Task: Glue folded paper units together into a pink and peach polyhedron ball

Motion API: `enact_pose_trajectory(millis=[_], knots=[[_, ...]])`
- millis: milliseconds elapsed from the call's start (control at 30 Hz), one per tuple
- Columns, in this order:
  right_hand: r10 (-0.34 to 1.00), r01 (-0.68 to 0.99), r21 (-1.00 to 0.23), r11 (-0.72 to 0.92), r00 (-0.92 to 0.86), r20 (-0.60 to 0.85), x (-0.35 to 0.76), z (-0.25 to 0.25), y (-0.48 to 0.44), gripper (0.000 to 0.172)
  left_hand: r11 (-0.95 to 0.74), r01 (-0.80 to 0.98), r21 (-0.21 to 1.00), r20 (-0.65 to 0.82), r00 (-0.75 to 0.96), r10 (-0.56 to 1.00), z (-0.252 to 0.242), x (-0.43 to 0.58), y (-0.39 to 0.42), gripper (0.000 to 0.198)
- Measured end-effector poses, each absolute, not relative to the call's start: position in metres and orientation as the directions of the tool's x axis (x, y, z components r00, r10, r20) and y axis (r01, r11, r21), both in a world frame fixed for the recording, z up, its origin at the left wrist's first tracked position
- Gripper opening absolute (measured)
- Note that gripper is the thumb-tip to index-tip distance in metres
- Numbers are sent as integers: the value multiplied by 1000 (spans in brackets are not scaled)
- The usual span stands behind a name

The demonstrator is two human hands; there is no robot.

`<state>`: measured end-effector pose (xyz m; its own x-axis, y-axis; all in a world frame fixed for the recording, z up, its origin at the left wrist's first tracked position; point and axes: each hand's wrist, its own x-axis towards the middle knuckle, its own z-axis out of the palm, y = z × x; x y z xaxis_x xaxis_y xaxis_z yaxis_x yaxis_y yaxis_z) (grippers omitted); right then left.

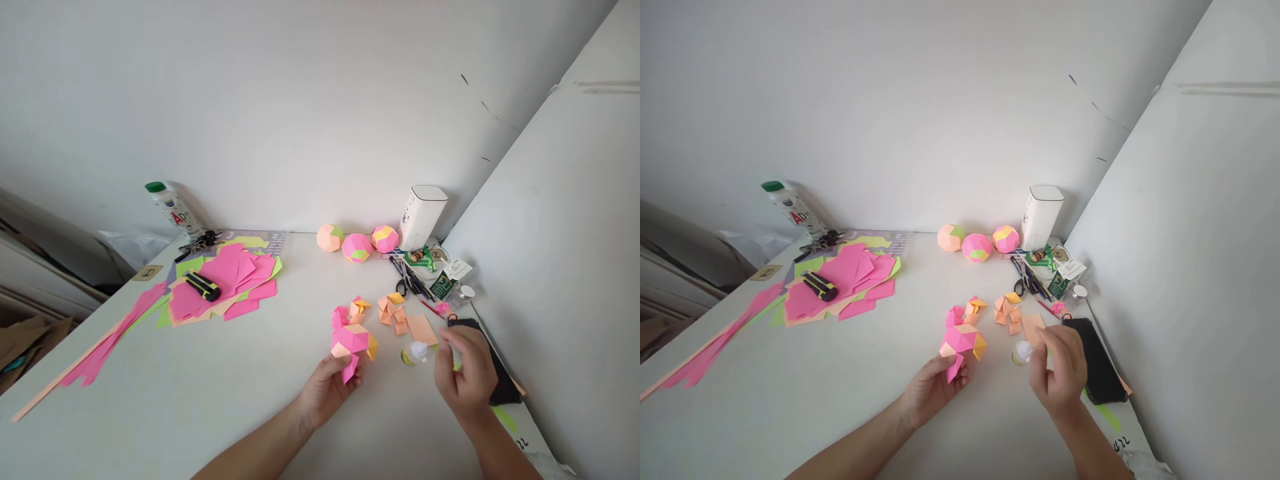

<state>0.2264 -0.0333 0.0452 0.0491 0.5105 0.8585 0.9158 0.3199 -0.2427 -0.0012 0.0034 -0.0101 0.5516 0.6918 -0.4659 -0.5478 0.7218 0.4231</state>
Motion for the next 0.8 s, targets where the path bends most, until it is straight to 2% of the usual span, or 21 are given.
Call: enact_pose_trajectory(millis=[67, 167, 267, 333, 433, 567, 700, 800], knots=[[653, 918, -262, 297, 5, 758, 239, 47, -27, 33, 728, -541, 421, -472, 555, 685, -9, -1, 3, 8], [877, 916, -301, 265, -99, 471, 258, 38, -25, 37, 741, -528, 415, -479, 565, 672, -6, -1, 4, 9], [979, 888, -431, 164, -94, 179, 267, 30, -30, 47, 745, -509, 432, -470, 578, 667, -4, -1, 5, 11], [991, 849, -512, 132, -128, 43, 268, 30, -34, 52, 742, -500, 447, -459, 584, 669, -3, -1, 5, 12], [980, 772, -620, 141, -199, -26, 263, 34, -36, 53, 743, -497, 448, -453, 590, 668, -2, -1, 5, 13], [980, 698, -712, 77, -184, -74, 256, 36, -32, 41, 743, -495, 450, -436, 604, 667, -3, -1, 3, 13], [970, 697, -717, 2, -175, -168, 252, 34, -29, 31, 732, -503, 459, -423, 600, 678, -2, 0, 2, 13], [961, 695, -717, 51, -229, -153, 248, 34, -30, 31, 737, -475, 481, -425, 609, 670, -2, 0, 2, 13]])
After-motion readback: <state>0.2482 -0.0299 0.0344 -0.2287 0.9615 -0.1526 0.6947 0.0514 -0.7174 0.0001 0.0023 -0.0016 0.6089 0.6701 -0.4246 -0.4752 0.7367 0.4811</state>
